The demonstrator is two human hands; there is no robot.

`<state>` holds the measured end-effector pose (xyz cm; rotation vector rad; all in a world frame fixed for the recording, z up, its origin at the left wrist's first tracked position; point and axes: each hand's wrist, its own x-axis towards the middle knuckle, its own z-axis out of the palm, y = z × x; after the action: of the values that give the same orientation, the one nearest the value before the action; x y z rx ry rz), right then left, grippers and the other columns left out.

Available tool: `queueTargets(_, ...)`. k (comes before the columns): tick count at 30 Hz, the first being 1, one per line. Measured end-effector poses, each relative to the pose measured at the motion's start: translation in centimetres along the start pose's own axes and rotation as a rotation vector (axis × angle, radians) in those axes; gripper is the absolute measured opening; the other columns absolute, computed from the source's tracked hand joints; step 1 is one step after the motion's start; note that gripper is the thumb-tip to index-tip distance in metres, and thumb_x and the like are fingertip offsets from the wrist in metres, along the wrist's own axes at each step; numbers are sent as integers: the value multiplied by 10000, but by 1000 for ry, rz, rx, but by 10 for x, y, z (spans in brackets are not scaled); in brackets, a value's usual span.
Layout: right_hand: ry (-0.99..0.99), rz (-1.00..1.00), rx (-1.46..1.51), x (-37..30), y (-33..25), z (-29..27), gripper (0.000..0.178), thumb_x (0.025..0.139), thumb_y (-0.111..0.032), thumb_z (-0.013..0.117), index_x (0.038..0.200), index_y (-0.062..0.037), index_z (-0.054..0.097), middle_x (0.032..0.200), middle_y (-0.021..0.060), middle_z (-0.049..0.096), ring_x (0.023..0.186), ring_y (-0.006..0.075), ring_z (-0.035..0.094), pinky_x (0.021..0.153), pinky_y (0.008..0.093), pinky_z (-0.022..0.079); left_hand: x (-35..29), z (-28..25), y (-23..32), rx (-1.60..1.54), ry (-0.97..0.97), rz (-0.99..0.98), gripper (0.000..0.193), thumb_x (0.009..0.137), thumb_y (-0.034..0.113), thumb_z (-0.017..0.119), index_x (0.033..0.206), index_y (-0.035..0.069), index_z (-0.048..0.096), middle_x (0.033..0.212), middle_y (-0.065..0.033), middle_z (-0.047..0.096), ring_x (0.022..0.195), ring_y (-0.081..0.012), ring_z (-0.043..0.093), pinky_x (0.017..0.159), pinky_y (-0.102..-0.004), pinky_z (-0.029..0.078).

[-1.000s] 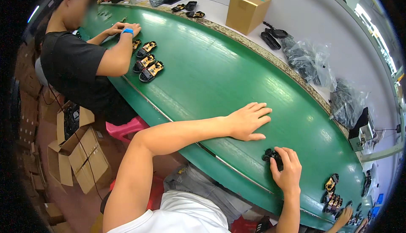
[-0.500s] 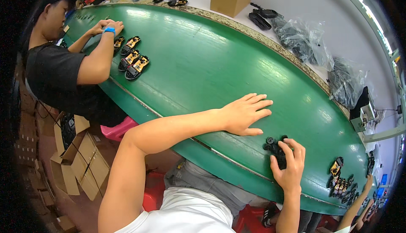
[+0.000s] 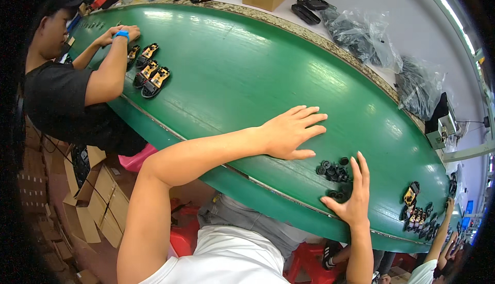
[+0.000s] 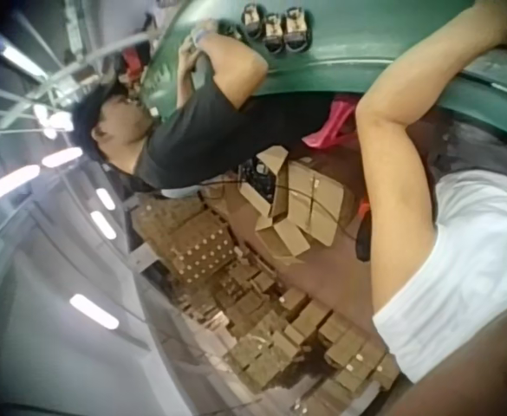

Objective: Assembling internal components and shells of electronic devices on a production line

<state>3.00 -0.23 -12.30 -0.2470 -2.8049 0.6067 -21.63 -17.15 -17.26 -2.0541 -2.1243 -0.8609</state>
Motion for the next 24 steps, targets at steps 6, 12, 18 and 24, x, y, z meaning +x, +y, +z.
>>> queueTargets(6,23,-143,68,43,-16,19,741,665,-258,893,1330,-83,617,1458,182,511,1299,393,541,1059,471,480,3,-8,-14,48,228,-4,333,822,234,732,1082,46,641,1233,-151,615,1214,-342,556,1050,-491,427)
queueTargets(12,47,-434,135,66,-24,44,419,741,-141,839,1144,-112,726,1272,147,621,1137,349,631,954,440,544,-32,-66,-64,235,305,-172,191,818,164,717,978,66,678,1101,-117,676,1116,-318,624,1002,-452,467)
queueTargets(18,51,-549,223,87,-54,52,468,774,-245,817,1211,-131,699,1271,117,611,1176,345,599,981,459,513,-143,-178,-88,592,273,-639,253,854,136,695,1080,27,667,1131,-178,688,1114,-370,637,988,-446,495)
queueTargets(24,100,-596,216,90,-47,67,379,771,-264,833,1108,-127,725,1220,97,631,1149,322,606,945,445,511,-238,-209,-134,703,350,-858,643,893,421,735,1386,49,557,1432,-236,538,1351,-411,480,1126,-479,387)
